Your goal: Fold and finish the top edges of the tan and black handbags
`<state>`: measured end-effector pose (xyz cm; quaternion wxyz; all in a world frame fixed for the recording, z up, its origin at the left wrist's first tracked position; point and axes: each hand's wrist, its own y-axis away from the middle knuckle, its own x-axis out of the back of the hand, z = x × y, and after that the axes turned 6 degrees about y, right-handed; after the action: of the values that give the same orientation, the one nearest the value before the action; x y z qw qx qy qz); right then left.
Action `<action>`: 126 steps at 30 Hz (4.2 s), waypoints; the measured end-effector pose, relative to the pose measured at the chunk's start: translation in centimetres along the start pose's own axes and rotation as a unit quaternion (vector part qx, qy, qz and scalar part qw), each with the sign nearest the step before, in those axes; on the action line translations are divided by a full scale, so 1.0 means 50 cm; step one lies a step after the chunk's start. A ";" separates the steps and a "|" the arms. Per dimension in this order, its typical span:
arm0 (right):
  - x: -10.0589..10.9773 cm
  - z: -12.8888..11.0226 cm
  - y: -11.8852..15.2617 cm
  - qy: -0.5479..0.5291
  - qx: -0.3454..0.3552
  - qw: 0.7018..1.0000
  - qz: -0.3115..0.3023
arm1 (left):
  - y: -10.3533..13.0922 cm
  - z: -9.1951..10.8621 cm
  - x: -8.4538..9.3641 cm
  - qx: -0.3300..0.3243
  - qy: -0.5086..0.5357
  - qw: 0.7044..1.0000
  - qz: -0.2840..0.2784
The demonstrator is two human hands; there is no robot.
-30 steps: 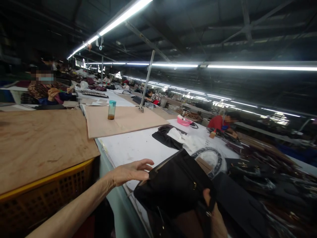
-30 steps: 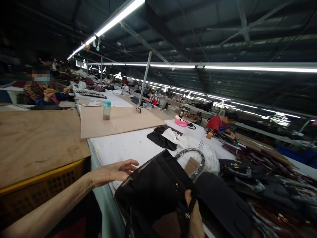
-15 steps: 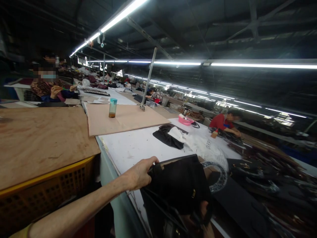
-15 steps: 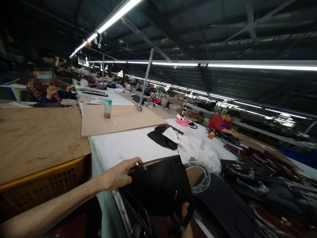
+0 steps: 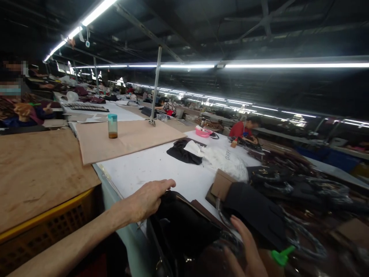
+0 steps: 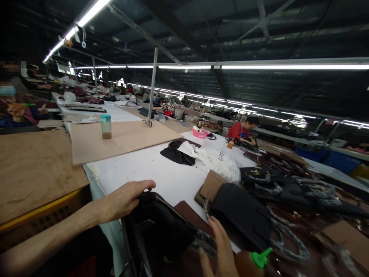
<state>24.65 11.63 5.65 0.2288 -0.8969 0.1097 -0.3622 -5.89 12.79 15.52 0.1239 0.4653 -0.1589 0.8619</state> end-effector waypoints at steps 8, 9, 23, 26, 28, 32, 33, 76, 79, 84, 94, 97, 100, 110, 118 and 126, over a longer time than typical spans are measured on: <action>-0.022 -0.054 -0.049 0.079 0.044 0.986 -0.142 | 0.010 0.078 0.011 -0.054 -0.123 0.991 0.001; -0.023 -0.057 -0.054 0.076 0.041 0.986 -0.141 | 0.015 0.092 0.006 -0.038 -0.119 0.992 0.009; -0.005 -0.095 -0.078 0.065 0.042 0.984 -0.163 | -0.014 0.113 -0.052 0.106 -0.150 0.983 -0.020; -0.004 -0.098 -0.086 0.055 0.053 0.984 -0.164 | -0.014 0.104 -0.049 0.105 -0.143 0.983 -0.041; -0.008 -0.098 -0.090 0.061 0.067 0.980 -0.175 | -0.018 0.101 -0.047 0.079 -0.143 0.985 -0.048; -0.016 -0.099 -0.099 0.077 0.079 0.976 -0.190 | -0.032 0.096 -0.045 0.003 -0.177 0.984 -0.031; -0.017 -0.100 -0.102 0.074 0.079 0.975 -0.192 | -0.035 0.095 -0.043 -0.017 -0.180 0.983 -0.010; -0.026 -0.123 -0.149 0.285 0.250 0.920 -0.095 | -0.090 0.057 -0.058 0.144 0.010 0.981 0.126; -0.039 -0.132 -0.153 0.309 0.296 0.899 -0.092 | -0.088 0.058 -0.058 0.153 0.004 0.980 0.125; -0.058 -0.164 -0.152 0.314 0.284 0.900 -0.102 | -0.085 0.062 -0.056 0.155 0.004 0.981 0.120; -0.039 -0.156 -0.164 0.269 0.219 0.927 -0.140 | -0.040 0.045 -0.029 0.087 -0.003 0.994 0.070; -0.026 -0.155 -0.166 0.242 0.192 0.936 -0.166 | -0.018 0.041 -0.004 0.111 0.003 0.994 -0.013; -0.017 -0.154 -0.163 0.222 0.173 0.942 -0.182 | -0.012 0.028 0.014 0.083 0.016 0.995 -0.061; -0.018 -0.131 -0.152 0.228 0.163 0.943 -0.182 | -0.021 -0.032 0.046 -0.037 -0.033 0.991 -0.127; -0.022 -0.144 -0.136 0.268 0.172 0.932 -0.171 | -0.017 0.033 0.027 -0.170 -0.091 0.979 -0.059; -0.025 -0.141 -0.128 0.269 0.171 0.934 -0.162 | -0.047 0.027 0.013 -0.139 -0.129 0.981 -0.048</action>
<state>19.01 15.33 12.52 0.2787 -0.7192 -0.0427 -0.6350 -4.35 14.49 17.11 0.2068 0.5580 -0.2691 0.7573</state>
